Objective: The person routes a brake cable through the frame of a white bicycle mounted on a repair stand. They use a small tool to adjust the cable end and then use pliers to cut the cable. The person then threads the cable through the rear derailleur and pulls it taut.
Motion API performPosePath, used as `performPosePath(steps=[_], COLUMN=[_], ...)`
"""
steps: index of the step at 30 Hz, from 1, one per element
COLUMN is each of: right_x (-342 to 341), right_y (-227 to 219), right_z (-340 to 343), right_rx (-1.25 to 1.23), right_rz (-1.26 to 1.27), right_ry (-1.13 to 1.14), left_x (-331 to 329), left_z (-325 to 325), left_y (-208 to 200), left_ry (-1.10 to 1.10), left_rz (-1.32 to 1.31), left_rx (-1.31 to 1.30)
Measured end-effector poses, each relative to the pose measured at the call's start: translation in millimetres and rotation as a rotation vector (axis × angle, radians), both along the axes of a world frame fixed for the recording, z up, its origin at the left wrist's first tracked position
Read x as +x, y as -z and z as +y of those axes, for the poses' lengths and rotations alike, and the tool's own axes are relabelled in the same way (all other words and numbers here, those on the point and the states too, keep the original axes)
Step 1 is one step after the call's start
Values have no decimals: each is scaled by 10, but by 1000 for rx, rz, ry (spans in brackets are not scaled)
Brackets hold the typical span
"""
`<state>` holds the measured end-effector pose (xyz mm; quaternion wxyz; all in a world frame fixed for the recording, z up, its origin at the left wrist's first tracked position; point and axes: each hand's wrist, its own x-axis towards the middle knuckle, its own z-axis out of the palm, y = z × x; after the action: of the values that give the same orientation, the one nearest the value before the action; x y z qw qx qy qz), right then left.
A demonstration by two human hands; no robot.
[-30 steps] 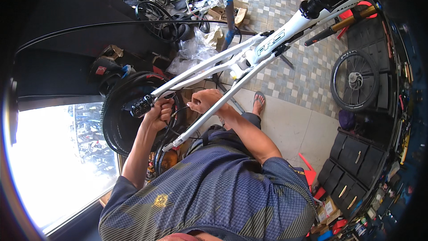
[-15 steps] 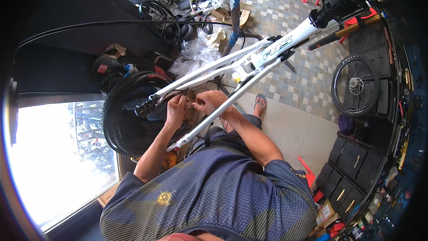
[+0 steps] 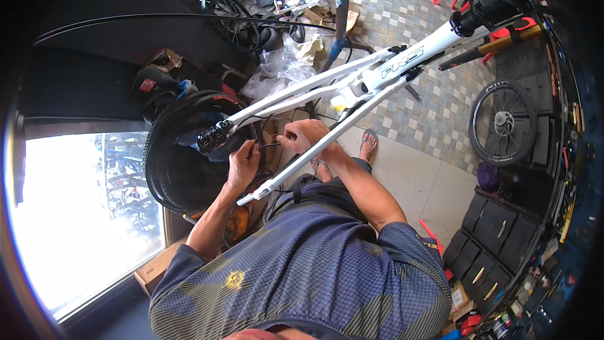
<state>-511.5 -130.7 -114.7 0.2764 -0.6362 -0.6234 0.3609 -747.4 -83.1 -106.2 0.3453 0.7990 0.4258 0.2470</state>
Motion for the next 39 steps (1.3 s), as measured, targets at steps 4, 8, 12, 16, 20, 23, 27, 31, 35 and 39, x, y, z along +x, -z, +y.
performPosePath(steps=[4, 8, 12, 16, 20, 23, 27, 31, 35, 39], right_x=[-23, -12, -16, -44, -50, -34, -4, -30, -12, -44], right_y=[34, -8, 21, 22, 19, 68, 7, 55, 7, 51], right_z=[1, -2, 1, -3, -17, -10, 6, -26, -28, -59], right_rx=[0, -21, -25, -39, -35, -26, -80, -23, -38, 31], right_rz=[-27, -28, -45, -75, -101, -60, -18, 8, -2, -46], right_ry=[9, 7, 13, 13, -12, 9, 27, 50, 38, 72], left_x=[39, 159, 396, 536, 684, 648, 410, 339, 391, 524], left_z=[14, 104, 295, 311, 374, 395, 443, 402, 455, 525], left_y=[-97, -135, 98, -58, -181, -114, -130, -333, -324, -164], left_ry=[12, -80, -114, -154, -200, -207, -321, -374, -365, -272], left_rz=[12, -178, -227, -321, -458, -506, -577, -585, -592, -527], left_rx=[-59, -571, -772, -1099, -1385, -1409, -1406, -1481, -1527, -1438])
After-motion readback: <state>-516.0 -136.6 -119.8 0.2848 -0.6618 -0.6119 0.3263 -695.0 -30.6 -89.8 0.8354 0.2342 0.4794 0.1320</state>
